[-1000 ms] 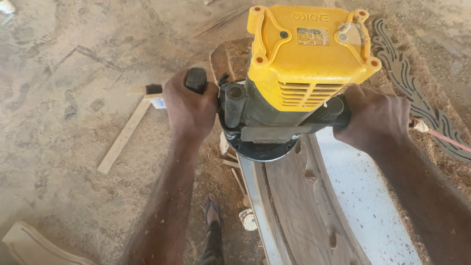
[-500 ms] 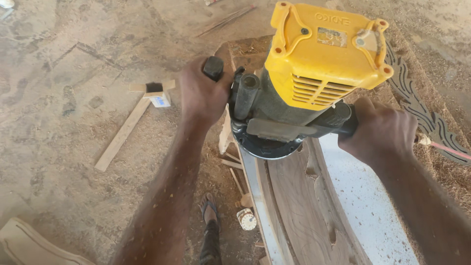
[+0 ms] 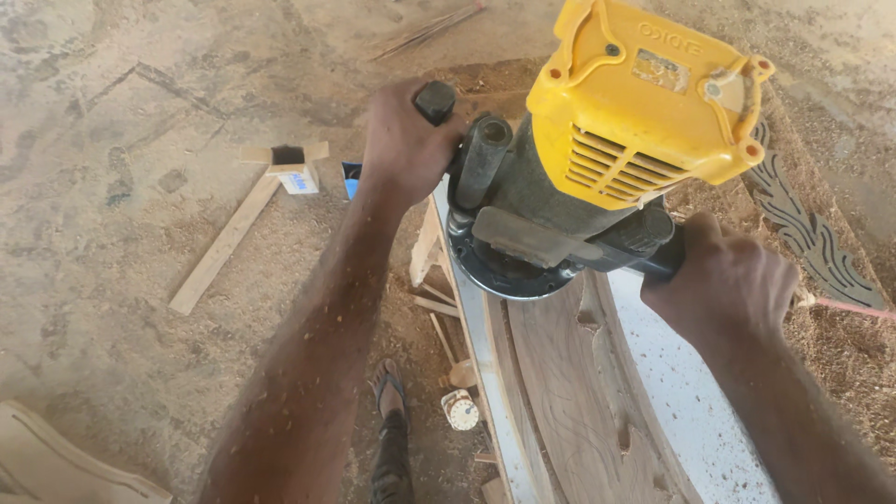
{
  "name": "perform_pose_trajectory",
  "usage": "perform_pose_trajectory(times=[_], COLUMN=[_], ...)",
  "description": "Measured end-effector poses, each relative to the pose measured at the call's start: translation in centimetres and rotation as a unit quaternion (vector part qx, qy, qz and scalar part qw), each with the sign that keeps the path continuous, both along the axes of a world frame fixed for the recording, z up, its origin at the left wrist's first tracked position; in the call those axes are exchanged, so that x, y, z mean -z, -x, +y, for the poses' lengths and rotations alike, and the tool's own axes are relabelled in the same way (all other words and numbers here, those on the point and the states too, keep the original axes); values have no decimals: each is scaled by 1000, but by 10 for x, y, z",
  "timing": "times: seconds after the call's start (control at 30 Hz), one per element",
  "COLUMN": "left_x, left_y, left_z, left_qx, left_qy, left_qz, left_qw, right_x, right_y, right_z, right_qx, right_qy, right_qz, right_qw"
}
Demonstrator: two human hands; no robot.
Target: The person uses a yellow electric wood router to carve a decorative pattern into a rectangular wooden board. They guide the tool along the wood surface with both hands, creating a continuous carved design while sawdust accumulates around the work area.
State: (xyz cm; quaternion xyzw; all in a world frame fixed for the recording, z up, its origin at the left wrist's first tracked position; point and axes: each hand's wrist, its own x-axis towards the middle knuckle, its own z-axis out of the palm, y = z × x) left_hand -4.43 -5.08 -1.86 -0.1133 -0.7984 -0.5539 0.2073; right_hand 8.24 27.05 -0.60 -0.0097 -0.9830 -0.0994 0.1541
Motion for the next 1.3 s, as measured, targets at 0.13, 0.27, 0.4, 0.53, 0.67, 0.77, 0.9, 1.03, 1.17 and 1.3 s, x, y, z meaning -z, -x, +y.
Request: perform_pose_trajectory(times=[0.13, 0.27, 0.4, 0.53, 0.67, 0.77, 0.9, 1.03, 1.17, 1.3], left_x=[-1, -3, -3, -2, -2, -3, -5, -8, -10, -9], left_y=[3, 7, 11, 14, 18, 19, 19, 18, 18, 16], left_z=[0, 0, 1, 2, 4, 5, 4, 5, 4, 3], left_qx=[23, 47, 72, 103, 115, 121, 141, 146, 134, 150], left_qy=[0, 4, -16, -29, -39, -47, -41, -52, -23, -56], left_qz=[7, -31, -3, 20, 3, 18, 19, -17, 16, 8], left_qw=[1000, 998, 997, 994, 993, 991, 989, 988, 991, 987], right_x=[3, 2, 0, -3, -5, -7, -10, -11, -11, -10], right_y=[-11, -18, -28, -36, -44, -49, -53, -56, -59, -51], right_z=[-2, -5, -12, -16, -21, -27, -32, -35, -38, -34], right_qx=[17, 41, 25, 23, 45, 73, 76, 78, 61, 53], right_qy=[-24, -44, -22, -14, -31, -24, -8, -34, -2, -60], right_qz=[7, -3, 19, 21, 9, -12, -5, 0, 20, 38], right_qw=[1000, 998, 999, 999, 998, 997, 997, 996, 998, 996])
